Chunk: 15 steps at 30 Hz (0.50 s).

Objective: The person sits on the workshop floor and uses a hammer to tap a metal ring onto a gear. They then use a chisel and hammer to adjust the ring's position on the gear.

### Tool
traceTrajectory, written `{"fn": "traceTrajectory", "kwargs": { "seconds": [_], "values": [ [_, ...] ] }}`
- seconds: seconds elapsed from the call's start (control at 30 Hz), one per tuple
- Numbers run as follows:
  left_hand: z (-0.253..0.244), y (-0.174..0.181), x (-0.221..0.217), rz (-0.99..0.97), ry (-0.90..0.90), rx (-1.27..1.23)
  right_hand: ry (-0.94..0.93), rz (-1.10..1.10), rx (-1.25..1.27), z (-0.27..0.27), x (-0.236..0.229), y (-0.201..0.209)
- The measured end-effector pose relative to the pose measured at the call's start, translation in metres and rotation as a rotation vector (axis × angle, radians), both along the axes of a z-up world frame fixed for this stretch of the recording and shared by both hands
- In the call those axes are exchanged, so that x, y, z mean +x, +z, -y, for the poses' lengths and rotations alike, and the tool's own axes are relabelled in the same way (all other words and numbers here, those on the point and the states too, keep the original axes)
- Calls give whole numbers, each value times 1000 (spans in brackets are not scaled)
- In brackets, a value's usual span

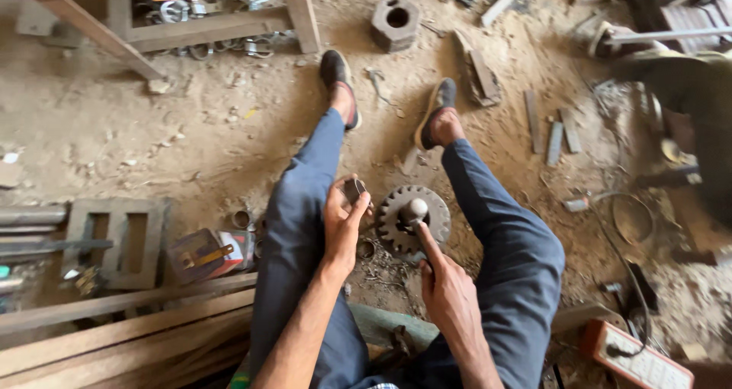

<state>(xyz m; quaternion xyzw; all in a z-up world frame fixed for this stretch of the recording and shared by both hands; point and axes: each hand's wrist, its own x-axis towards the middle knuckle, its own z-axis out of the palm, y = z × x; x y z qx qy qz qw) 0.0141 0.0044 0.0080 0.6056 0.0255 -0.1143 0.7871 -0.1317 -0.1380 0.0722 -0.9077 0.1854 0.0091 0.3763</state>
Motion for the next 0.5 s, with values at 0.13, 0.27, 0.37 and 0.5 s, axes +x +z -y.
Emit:
{"fn": "traceTrajectory", "kwargs": {
  "seconds": [0.13, 0.27, 0.37, 0.5],
  "values": [
    [-59, 18, 18, 322, 145, 400, -17, -69, -17, 1, -1, -4],
    [-150, -21, 43, 493, 334, 1050, -8, -104, 8, 3, 1, -4],
    [-202, -80, 32, 269, 217, 1131, 1, -118, 7, 4, 2, -5],
    [-238, -164, 1, 84, 4, 1262, -4, -96, 24, 7, 0, -14]
  ]
}}
